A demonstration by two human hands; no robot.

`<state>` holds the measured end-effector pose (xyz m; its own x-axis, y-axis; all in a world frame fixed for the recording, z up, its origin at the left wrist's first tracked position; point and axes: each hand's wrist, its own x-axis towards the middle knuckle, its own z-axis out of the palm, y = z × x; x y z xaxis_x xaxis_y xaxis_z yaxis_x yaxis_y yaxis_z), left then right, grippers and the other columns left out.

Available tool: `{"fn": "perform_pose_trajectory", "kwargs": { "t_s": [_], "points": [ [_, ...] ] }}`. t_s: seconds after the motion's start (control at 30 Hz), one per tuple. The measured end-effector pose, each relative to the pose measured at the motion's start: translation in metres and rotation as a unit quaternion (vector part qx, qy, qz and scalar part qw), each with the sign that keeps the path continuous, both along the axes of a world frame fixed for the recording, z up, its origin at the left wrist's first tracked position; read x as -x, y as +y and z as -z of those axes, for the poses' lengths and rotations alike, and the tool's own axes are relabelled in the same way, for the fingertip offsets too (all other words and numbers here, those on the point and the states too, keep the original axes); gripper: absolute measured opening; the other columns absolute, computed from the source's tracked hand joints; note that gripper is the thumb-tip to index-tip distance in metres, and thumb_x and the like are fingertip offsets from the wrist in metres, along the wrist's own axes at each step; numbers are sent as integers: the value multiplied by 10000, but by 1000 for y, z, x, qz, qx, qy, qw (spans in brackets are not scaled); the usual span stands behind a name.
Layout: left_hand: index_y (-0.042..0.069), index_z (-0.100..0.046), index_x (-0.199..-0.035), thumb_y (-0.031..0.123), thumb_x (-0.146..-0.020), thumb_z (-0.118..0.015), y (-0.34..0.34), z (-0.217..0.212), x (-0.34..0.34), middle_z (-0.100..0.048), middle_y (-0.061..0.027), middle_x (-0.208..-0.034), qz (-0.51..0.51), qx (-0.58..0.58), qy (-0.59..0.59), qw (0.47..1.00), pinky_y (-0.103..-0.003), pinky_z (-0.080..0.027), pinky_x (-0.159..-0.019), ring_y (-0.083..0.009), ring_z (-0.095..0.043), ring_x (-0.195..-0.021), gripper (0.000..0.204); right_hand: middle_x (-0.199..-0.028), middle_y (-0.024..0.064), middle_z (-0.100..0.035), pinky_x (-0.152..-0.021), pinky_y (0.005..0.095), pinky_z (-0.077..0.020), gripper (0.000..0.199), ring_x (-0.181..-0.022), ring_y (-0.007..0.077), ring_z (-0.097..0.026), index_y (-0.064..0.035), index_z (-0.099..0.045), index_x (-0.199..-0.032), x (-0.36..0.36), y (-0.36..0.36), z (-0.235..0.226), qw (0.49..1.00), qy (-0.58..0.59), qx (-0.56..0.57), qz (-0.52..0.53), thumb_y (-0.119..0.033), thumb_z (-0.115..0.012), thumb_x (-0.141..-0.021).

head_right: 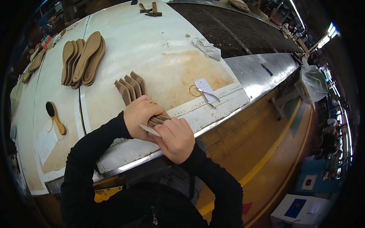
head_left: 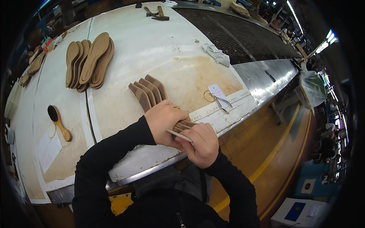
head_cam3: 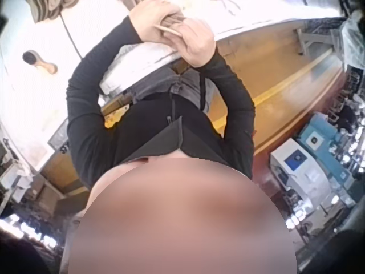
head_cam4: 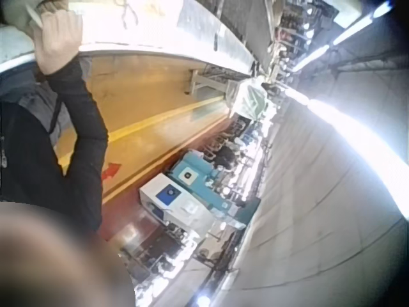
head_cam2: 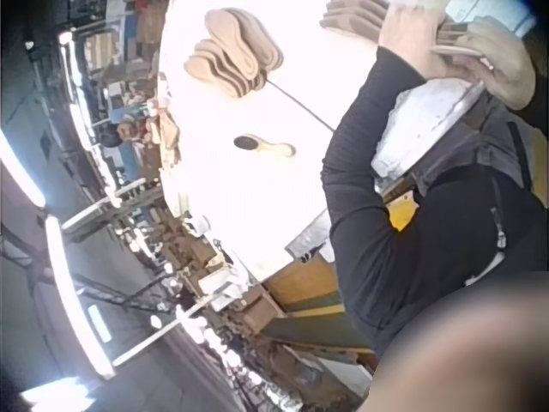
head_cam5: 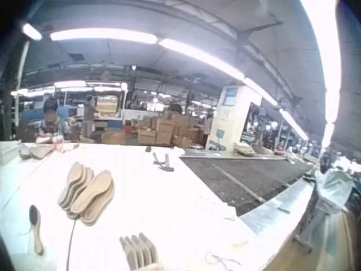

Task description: The person smooths the edges of stacked shoe insoles using a small white tool. They repeatedly rub the edges, flip the stack, and continue smoothing. Finally, they carry the stack to another workstation and place it on a table.

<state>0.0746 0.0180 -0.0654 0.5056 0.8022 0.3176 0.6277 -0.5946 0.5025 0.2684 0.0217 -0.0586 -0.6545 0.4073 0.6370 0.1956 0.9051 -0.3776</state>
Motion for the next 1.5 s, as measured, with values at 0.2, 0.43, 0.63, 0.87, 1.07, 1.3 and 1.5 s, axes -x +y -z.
{"fn": "perform_pose_trajectory", "kwargs": {
  "t_s": [0.2,0.43,0.63,0.87,1.07,1.3,1.5],
  "points": [
    [99,-643,-934,502,-535,-865,-2,4,-2,-667,-53,-794,-23,-2,-15,1000,-342,-395,-833,-258,-633,-770,609,-722,82,-530,-603,375,-365,196,-648,290,-512,-53,-604,-860,-28,-4,-2,997,-66,-33,32,23,-702,-709],
    [89,-642,-932,522,-547,-856,-1,8,-3,-670,-52,-781,-34,-15,-9,999,-334,-391,-843,-248,-637,-773,618,-698,69,-514,-610,370,-365,152,-647,285,-510,-42,-608,-839,-67,-2,14,988,-138,25,69,-14,-706,-727],
    [87,-645,-924,489,-562,-858,-2,3,-1,-673,-55,-775,-39,10,-7,999,-336,-395,-839,-248,-641,-769,582,-741,74,-573,-608,353,-380,160,-663,281,-529,-56,-642,-849,-34,-1,-20,997,-34,31,54,-9,-719,-717],
    [90,-650,-934,421,-568,-862,-2,-1,-1,-678,-53,-776,-23,18,-19,999,-341,-402,-841,-242,-647,-771,538,-757,99,-576,-619,381,-431,205,-678,302,-551,-36,-611,-872,-26,1,-10,997,-76,25,6,-9,-720,-700],
    [53,-633,-926,383,-584,-837,1,-3,1,-672,-100,-747,-4,30,-28,999,-352,-410,-838,-281,-645,-745,517,-670,98,-580,-509,362,-431,139,-573,280,-571,-40,-627,-857,-46,11,-22,995,-67,70,12,-63,-732,-770],
    [61,-642,-963,352,-598,-825,4,-2,6,-678,-102,-790,38,46,-52,997,-350,-397,-848,-280,-644,-783,502,-700,84,-575,-538,363,-446,205,-615,275,-576,-37,-634,-903,-1,19,-22,992,-117,-4,-41,-20,-723,-719],
    [63,-654,-967,379,-604,-823,3,-4,5,-681,-105,-805,19,50,-41,998,-339,-392,-841,-277,-640,-790,510,-682,64,-504,-540,353,-430,161,-607,239,-544,-49,-563,-818,-30,20,-38,969,-223,-105,-13,-32,-645,-681]
  ]
}}
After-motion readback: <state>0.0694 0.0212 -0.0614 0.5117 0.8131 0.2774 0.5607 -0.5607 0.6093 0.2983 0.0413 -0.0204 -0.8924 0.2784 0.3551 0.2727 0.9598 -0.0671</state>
